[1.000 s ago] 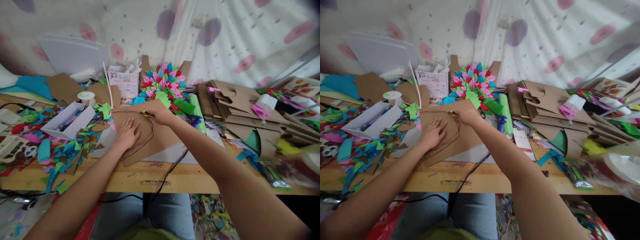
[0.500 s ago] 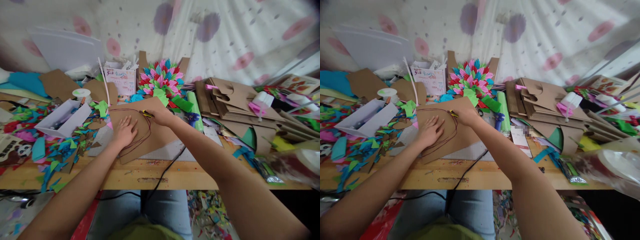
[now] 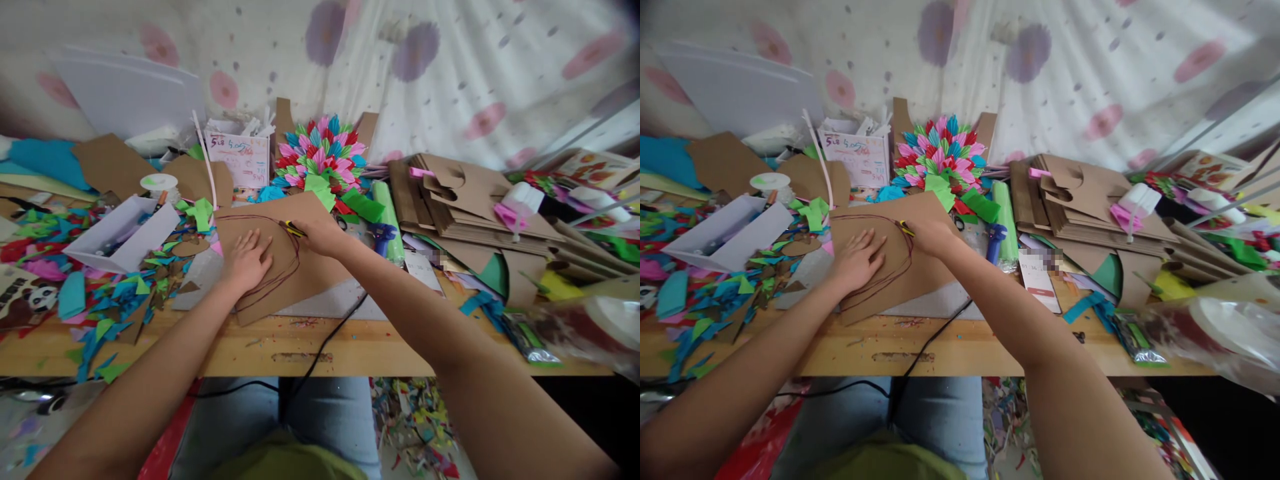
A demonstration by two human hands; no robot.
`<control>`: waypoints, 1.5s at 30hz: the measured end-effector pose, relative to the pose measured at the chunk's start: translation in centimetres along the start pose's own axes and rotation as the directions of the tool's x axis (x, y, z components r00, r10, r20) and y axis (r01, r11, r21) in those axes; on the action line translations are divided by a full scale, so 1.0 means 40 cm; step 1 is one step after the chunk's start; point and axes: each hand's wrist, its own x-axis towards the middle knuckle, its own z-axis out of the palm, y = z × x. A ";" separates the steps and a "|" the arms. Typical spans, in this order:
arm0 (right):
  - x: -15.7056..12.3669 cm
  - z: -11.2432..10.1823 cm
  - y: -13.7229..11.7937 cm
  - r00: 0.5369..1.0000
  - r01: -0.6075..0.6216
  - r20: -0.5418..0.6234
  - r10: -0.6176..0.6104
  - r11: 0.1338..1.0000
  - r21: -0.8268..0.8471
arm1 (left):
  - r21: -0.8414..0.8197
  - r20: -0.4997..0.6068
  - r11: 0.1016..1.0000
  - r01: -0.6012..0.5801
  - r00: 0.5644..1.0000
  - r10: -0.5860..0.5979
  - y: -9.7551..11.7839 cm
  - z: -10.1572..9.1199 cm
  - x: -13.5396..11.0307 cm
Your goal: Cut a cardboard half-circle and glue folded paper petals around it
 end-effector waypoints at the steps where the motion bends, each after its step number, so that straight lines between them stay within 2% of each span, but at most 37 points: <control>1: 0.000 -0.002 -0.002 1.000 0.003 0.012 -0.003 1.000 -0.014 | -0.005 0.002 1.000 -0.001 1.000 0.001 -0.001 0.001 0.000; 8: 0.002 0.005 -0.004 0.997 -0.010 0.068 0.018 0.994 -0.108 | -0.024 0.008 1.000 0.003 1.000 -0.003 -0.001 0.001 0.001; 19: -0.011 0.016 -0.016 0.997 -0.043 0.066 0.051 0.992 -0.115 | -0.037 0.014 0.999 0.005 1.000 -0.004 -0.003 0.005 0.002; 29: -0.061 0.012 -0.063 0.984 -0.141 0.092 0.152 0.983 -0.117 | -0.050 -0.012 0.999 0.010 1.000 -0.010 0.000 0.005 -0.001; 34: -0.074 0.022 -0.078 0.978 -0.184 0.086 0.189 0.981 -0.063 | -0.047 -0.012 0.999 0.004 1.000 -0.004 -0.002 0.010 0.003; 40: -0.084 0.040 -0.101 0.979 -0.196 0.029 0.199 0.977 -0.088 | -0.017 -0.037 1.000 0.009 0.999 -0.010 -0.001 0.016 0.006; 45: -0.096 0.043 -0.133 0.971 -0.225 0.059 0.231 0.970 -0.094 | -0.011 -0.026 1.000 0.022 0.999 -0.022 0.004 0.010 0.005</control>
